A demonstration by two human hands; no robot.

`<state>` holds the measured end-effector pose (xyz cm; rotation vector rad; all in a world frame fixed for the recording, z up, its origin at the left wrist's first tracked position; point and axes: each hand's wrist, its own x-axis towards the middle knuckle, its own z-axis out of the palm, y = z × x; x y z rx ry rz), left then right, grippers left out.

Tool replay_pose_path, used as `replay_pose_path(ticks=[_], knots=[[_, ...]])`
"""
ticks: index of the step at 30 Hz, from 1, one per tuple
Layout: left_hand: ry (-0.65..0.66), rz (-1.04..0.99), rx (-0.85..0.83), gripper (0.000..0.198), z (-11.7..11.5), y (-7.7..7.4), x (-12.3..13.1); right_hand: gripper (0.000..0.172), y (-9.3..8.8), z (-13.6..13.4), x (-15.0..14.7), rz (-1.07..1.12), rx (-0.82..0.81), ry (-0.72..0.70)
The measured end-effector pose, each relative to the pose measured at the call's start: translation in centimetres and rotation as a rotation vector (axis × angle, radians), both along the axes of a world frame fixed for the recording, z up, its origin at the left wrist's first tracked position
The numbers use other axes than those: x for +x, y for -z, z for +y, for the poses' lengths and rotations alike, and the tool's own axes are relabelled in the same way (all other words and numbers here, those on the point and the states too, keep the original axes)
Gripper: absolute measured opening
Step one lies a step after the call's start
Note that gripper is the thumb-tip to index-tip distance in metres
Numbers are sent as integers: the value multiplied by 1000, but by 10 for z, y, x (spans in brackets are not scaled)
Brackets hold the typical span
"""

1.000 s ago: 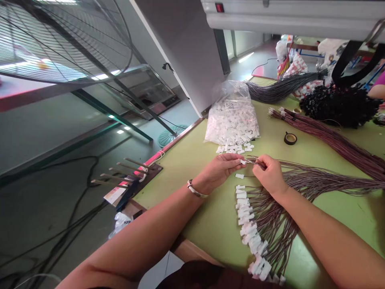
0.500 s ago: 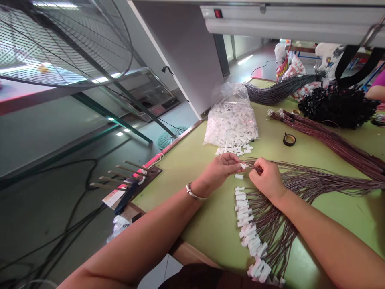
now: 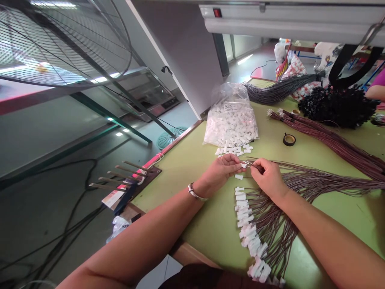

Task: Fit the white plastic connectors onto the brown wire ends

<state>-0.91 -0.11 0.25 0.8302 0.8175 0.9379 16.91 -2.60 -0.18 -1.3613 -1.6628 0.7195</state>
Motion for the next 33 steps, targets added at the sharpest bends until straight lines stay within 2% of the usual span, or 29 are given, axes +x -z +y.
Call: replay_pose_path(ticks=[7,12,19,24,27,33], knots=[[4,58,28,25,-1,0,1,9,1,-1,1,-41,-12,1],[26,240,197,18,-3,4,8,6,4,1,-1,-110,-22,4],[-29,529,491,7,-11,9,15,7,4,1,-2,-160,-31,6],[-2,665,589,14,-14,7,17,4,5,1,-3,-205,-38,8],[-3,653,575,12,-13,8,19,3,6,1,-2,-205,-41,0],[8,305,301,6,-9,15,19,4,3,1,0,-185,-62,-16]])
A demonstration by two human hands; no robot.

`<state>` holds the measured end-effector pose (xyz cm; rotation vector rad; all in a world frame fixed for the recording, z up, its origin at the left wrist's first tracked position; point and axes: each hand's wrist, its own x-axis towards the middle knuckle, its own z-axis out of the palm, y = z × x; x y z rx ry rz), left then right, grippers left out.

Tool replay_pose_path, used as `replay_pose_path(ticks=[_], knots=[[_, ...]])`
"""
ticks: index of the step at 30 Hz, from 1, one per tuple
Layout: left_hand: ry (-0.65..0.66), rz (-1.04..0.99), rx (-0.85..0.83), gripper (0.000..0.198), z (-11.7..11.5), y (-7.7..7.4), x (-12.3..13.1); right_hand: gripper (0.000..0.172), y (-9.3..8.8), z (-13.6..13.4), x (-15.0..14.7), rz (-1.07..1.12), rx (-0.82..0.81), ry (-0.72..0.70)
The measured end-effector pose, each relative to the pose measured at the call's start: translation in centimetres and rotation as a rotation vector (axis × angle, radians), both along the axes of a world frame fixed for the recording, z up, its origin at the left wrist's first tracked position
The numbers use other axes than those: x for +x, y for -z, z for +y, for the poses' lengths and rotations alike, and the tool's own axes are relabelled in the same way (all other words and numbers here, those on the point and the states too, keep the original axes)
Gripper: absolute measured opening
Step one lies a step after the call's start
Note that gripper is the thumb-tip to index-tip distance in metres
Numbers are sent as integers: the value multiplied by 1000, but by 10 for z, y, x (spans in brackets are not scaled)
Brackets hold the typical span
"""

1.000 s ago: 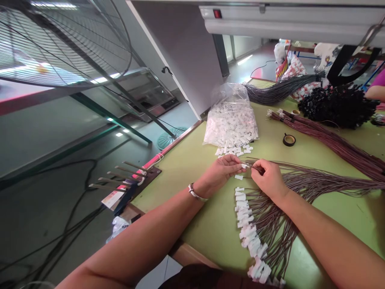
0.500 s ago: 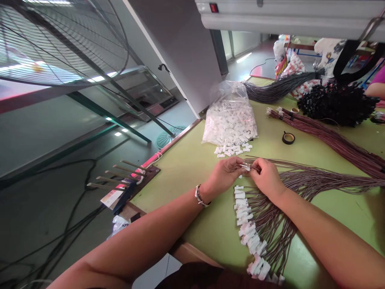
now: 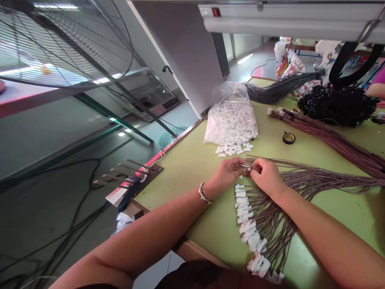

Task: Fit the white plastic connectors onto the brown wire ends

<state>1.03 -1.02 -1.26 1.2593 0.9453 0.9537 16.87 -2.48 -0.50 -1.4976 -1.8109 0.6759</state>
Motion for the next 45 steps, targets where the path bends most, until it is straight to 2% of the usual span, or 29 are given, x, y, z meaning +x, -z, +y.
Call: replay_pose_path(ticks=[7,11,13,15,18,20,21,25,28,33,39,41,45], knots=[[-50,24,13,12,1,3,-1,5,-3,0,-1,-57,-2,27],[-83,218,191,5,-2,1,1,6,-3,2,-2,-19,-17,37],[-82,314,272,8,-3,0,2,9,-2,2,-1,-3,-17,43],[-66,323,302,12,-4,-1,2,10,-1,2,0,7,-15,36],[-24,164,231,28,-2,-4,1,8,-1,2,2,40,-17,27],[-27,62,123,44,1,-7,-2,8,-1,2,2,59,-11,33],[-16,51,62,45,2,-8,-4,9,-1,2,2,58,-1,35],[93,76,-116,27,5,-11,-8,4,0,2,2,-4,64,10],[63,7,-150,24,5,-9,-7,1,0,1,1,-40,98,-7],[-30,6,-36,20,2,-2,-3,6,-1,1,1,-5,14,1],[-120,219,195,4,0,0,0,9,-2,1,1,63,-68,18],[-104,229,180,3,0,1,2,9,0,0,1,60,-62,26],[-20,122,49,5,-1,4,4,10,1,1,1,38,-56,29]])
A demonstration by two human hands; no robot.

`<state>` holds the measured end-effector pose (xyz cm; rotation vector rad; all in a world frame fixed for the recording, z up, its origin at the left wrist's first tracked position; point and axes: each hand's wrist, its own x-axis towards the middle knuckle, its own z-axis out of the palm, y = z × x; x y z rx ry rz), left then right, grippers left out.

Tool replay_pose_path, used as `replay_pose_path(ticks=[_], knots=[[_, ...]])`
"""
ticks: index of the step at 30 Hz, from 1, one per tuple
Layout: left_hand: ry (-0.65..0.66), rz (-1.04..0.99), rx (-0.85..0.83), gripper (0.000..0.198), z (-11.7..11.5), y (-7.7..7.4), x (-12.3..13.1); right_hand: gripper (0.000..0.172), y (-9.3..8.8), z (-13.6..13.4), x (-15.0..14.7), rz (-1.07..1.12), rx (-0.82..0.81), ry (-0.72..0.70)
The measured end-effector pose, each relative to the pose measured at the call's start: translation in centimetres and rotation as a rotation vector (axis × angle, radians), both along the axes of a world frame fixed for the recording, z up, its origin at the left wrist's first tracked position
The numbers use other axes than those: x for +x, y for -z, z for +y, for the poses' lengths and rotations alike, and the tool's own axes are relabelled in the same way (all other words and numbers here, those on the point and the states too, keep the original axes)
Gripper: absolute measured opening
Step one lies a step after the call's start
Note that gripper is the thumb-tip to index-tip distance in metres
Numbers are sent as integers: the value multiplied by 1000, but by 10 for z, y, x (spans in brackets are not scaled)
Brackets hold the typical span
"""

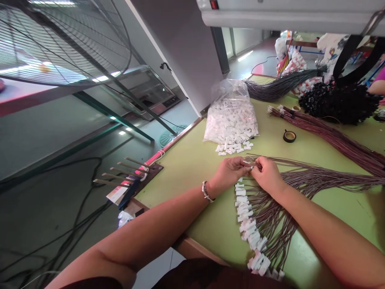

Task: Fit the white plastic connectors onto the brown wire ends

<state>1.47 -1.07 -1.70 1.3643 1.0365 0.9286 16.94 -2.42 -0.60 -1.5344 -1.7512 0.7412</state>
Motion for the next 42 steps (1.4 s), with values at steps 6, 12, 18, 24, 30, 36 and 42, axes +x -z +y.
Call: replay_pose_path(ticks=[6,12,18,24,30,36,42], knots=[[-83,85,215,2,0,0,0,11,-5,1,0,65,-55,7],[-112,168,333,8,-1,-4,-2,12,-4,1,1,122,-97,5],[-23,-101,-2,5,-2,-1,2,10,-1,1,-1,82,-51,11],[-44,-110,-36,6,-2,-1,2,10,-1,0,1,61,-24,-4],[205,244,129,7,-10,-13,-15,15,-3,1,9,175,-48,-38],[560,374,448,13,-1,-35,-38,28,-7,6,8,487,-223,5],[-84,827,528,17,39,-27,-65,26,-4,7,9,547,-278,-27]])
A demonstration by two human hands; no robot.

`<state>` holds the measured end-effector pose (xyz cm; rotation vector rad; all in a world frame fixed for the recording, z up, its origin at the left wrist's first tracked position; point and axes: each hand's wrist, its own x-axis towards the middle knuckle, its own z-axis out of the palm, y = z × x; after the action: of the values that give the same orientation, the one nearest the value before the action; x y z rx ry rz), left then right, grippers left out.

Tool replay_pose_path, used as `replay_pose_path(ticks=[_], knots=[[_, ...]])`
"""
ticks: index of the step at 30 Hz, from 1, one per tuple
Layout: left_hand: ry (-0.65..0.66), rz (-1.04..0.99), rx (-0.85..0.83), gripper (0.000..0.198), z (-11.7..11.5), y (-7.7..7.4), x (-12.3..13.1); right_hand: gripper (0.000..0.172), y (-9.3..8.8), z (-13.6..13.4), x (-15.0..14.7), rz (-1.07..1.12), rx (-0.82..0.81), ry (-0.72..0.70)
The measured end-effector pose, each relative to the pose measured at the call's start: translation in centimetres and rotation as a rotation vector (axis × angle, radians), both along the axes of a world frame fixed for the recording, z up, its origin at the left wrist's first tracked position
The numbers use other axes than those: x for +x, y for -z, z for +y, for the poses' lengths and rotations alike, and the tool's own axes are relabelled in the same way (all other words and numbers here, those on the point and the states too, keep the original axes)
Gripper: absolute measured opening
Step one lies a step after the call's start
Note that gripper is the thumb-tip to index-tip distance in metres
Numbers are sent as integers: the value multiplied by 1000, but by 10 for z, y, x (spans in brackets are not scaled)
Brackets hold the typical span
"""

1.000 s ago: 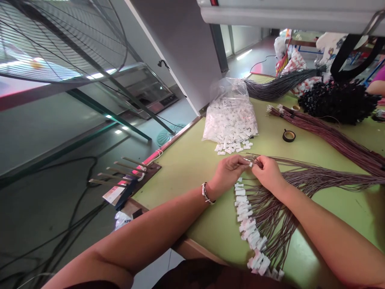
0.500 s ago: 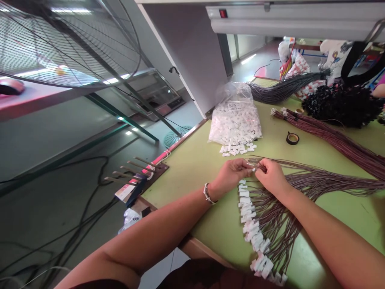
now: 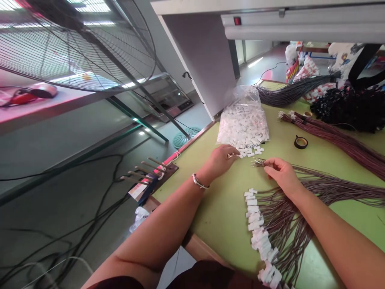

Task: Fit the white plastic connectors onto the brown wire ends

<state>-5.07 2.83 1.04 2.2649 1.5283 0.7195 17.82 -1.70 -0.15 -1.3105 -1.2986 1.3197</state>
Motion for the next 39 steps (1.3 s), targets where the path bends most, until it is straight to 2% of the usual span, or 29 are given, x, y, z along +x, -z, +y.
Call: replay_pose_path(ticks=[4,9,11,13,16,18,22,24,27,31,39], knots=[[53,131,-1,18,6,7,4,19,-3,-1,-3,-52,-20,34],[70,253,40,17,4,8,13,13,-3,-6,-9,-220,140,39],[63,231,39,19,3,4,12,14,-1,-6,-9,-246,160,44],[29,110,52,24,-1,0,11,11,1,-6,-10,-238,152,59],[9,-194,15,26,-11,-7,11,11,2,-6,-11,-226,163,79],[31,-398,-157,21,-19,-8,15,8,0,-7,-12,-251,197,91],[39,-755,-641,21,-31,-4,28,7,-5,-11,-14,-337,273,135],[17,-928,-759,21,-31,-1,33,7,-7,-13,-14,-354,298,139],[-15,-1167,-845,20,-29,0,34,8,-7,-14,-13,-346,303,138],[30,-1248,-917,18,-28,0,32,8,-7,-15,-12,-344,288,115],[147,-1275,-881,23,-30,2,32,7,-7,-15,-12,-373,282,108]])
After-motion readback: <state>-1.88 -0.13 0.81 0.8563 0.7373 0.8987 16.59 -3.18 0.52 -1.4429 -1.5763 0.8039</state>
